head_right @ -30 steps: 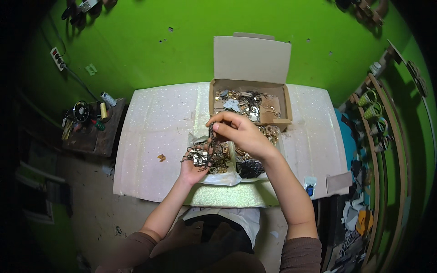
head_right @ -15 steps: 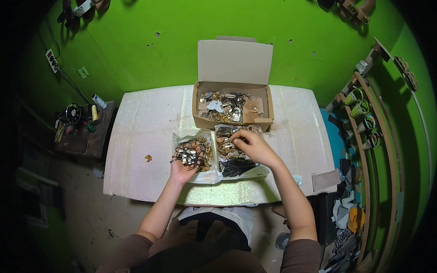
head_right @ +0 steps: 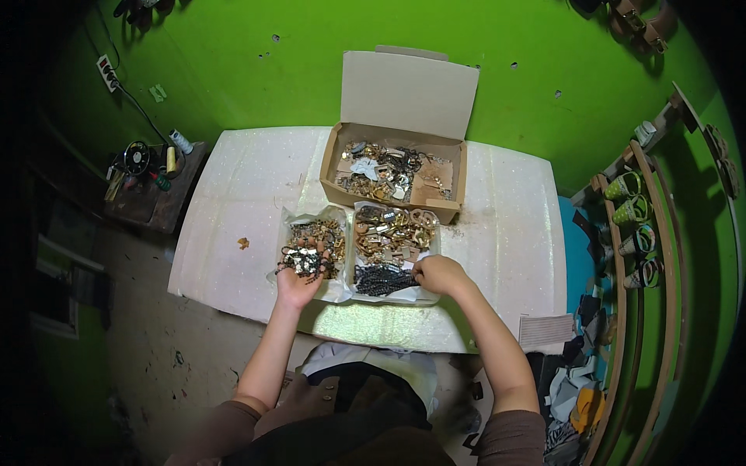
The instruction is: Sorting through small metal buckles and decorative shoe components into different containers.
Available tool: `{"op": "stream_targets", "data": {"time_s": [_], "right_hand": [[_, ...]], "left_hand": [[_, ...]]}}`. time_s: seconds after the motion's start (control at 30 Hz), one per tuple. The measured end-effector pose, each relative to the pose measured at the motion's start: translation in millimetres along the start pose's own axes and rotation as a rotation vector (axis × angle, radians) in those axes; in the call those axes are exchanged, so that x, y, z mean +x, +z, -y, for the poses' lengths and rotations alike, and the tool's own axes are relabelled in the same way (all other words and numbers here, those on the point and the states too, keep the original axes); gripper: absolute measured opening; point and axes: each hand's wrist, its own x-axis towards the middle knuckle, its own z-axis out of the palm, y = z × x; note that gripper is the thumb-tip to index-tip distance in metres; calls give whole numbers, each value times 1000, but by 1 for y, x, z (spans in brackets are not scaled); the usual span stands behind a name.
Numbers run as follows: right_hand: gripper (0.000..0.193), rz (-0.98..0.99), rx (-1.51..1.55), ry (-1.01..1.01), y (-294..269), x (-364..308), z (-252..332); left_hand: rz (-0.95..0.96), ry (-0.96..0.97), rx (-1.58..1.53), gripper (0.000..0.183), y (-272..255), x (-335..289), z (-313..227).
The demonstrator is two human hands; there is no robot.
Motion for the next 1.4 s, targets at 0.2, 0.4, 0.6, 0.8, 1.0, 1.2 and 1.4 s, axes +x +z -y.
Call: {"op": "stream_targets", "data": {"time_s": [0.2, 0.4, 0.6, 0.8, 1.0, 1.2, 1.4], "right_hand": [[29, -76, -28, -149, 16, 25, 0], [33, 91, -20, -97, 53, 45, 3], [36, 37, 100, -176, 40, 37, -6], [35, 195, 157, -176, 51, 40, -4], [31, 114, 165, -122, 17, 29, 20], [32, -416, 382, -418, 12, 28, 91], [22, -466, 319, -270, 31, 44, 128]], "left_hand": [[51, 35, -28, 26, -6, -2, 12], [99, 79, -56, 25, -8, -2, 25], [62, 140, -86, 27, -12, -11, 27], [148, 83, -74, 25, -6, -7, 28], [175, 18, -77, 25, -3, -3, 29], [69, -31, -18, 24, 4, 3, 27], [-37, -63, 22, 23, 15, 1, 19]]}}
